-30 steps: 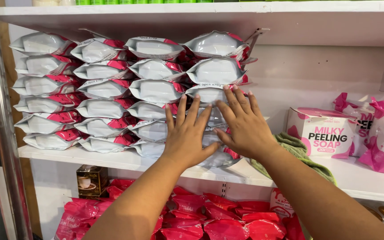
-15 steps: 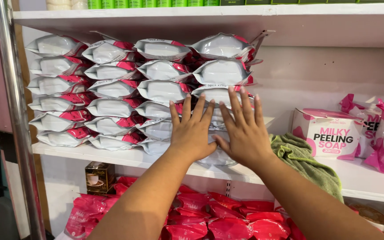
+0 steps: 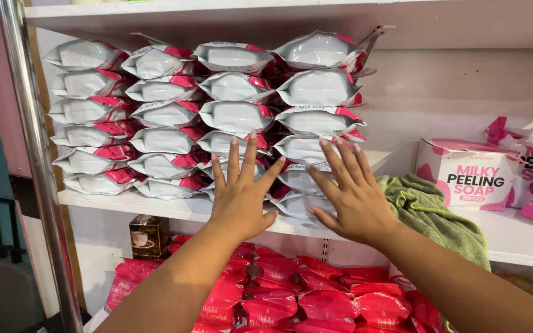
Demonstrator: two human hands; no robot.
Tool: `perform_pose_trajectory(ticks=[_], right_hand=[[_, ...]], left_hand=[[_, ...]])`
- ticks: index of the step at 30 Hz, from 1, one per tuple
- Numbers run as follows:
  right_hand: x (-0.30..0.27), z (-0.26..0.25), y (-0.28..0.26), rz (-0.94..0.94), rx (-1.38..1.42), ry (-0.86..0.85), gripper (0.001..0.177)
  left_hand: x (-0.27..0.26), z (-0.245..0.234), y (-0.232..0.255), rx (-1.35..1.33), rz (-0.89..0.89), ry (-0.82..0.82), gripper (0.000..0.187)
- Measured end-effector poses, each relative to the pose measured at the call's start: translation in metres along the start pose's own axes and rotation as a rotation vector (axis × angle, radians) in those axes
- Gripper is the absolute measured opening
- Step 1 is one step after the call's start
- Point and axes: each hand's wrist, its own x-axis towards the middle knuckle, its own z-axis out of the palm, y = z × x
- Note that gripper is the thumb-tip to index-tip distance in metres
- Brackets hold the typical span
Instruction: The person organizes packages of soap on a white shelf. They pick up a package, wipe it with a green cloth, and place it back on the shelf. The person also reaches into a cardboard box on the floor to retrieve more packages and continues to arrange them on the shelf.
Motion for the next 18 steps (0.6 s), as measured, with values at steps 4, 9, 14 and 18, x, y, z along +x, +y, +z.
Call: perform_pose_trajectory(ticks=[4, 9, 14, 18], right_hand=[[-0.013, -0.002, -0.006, -0.078, -0.042, -0.079, 0.068], [-0.022, 0.004, -0.012, -0.078, -0.068, -0.155, 0.076], [-0.028, 0.010, -0.016, -0.198, -0.145, -0.214, 0.074], [-0.034, 0.016, -0.018, -0.334, -0.051, -0.230, 0.071]], left_hand=[[-0.008, -0.001, -0.004, 0.024, 0.023, -0.013, 0.099], [-0.012, -0.006, -0.005, 0.064, -0.058, -0.150, 0.097], [-0.021, 0.000, -0.014, 0.061, -0.048, -0.093, 0.099], [-0.031, 0.010, -0.030, 0.062, -0.052, -0.035, 0.093]])
